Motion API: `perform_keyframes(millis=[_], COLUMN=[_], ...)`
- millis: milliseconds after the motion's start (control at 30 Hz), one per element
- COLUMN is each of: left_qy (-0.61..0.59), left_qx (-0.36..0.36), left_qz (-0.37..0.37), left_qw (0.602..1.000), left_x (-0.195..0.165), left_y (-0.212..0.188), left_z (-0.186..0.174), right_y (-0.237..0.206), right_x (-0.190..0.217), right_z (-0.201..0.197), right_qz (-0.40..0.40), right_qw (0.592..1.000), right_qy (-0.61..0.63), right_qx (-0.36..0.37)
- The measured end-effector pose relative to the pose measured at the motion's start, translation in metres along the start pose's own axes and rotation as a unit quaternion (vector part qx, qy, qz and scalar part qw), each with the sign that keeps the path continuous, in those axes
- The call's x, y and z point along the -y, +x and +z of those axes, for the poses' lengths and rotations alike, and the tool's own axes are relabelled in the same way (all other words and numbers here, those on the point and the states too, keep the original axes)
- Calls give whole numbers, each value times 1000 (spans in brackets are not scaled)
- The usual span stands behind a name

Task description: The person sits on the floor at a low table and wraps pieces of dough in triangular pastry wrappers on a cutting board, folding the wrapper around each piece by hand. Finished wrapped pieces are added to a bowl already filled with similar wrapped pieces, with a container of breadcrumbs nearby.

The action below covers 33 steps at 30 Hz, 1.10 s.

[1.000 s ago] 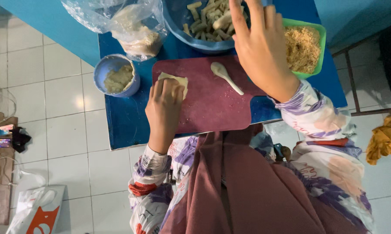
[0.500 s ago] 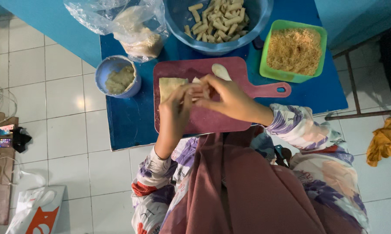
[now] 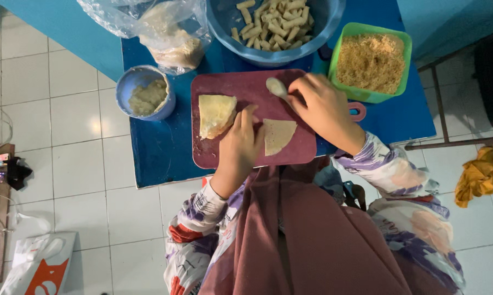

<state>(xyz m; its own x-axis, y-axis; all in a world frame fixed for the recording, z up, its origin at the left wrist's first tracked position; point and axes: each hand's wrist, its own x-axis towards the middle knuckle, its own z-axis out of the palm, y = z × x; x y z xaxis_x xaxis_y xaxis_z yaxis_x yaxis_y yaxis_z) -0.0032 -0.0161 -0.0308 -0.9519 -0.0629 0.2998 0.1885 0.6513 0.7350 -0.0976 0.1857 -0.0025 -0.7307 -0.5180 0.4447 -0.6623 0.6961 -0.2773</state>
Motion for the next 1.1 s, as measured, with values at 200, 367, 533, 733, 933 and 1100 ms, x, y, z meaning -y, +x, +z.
perform_keyframes(millis=[200, 367, 533, 733, 933, 1100], left_qy=[78, 69, 109, 176, 154, 140], left_qx=[-30, -32, -41, -17, -5, -4], left_qz=[37, 27, 47, 143, 212, 214], left_qw=[996, 997, 992, 974, 965, 967], left_x=[-12, 1, 8, 11, -3, -3], left_y=[-6, -10, -1, 4, -34, -46], left_z=[10, 29, 41, 25, 37, 48], right_y=[-1, -1, -9, -20, -35, -42], right_x=[-4, -18, -26, -32, -32, -33], right_z=[1, 8, 0, -9, -4, 8], right_qz=[5, 46, 29, -49, -175, -228], right_qw=[999, 980, 973, 978, 978, 967], right_qy=[33, 172, 212, 179, 33, -42], right_qx=[37, 90, 85, 94, 105, 102])
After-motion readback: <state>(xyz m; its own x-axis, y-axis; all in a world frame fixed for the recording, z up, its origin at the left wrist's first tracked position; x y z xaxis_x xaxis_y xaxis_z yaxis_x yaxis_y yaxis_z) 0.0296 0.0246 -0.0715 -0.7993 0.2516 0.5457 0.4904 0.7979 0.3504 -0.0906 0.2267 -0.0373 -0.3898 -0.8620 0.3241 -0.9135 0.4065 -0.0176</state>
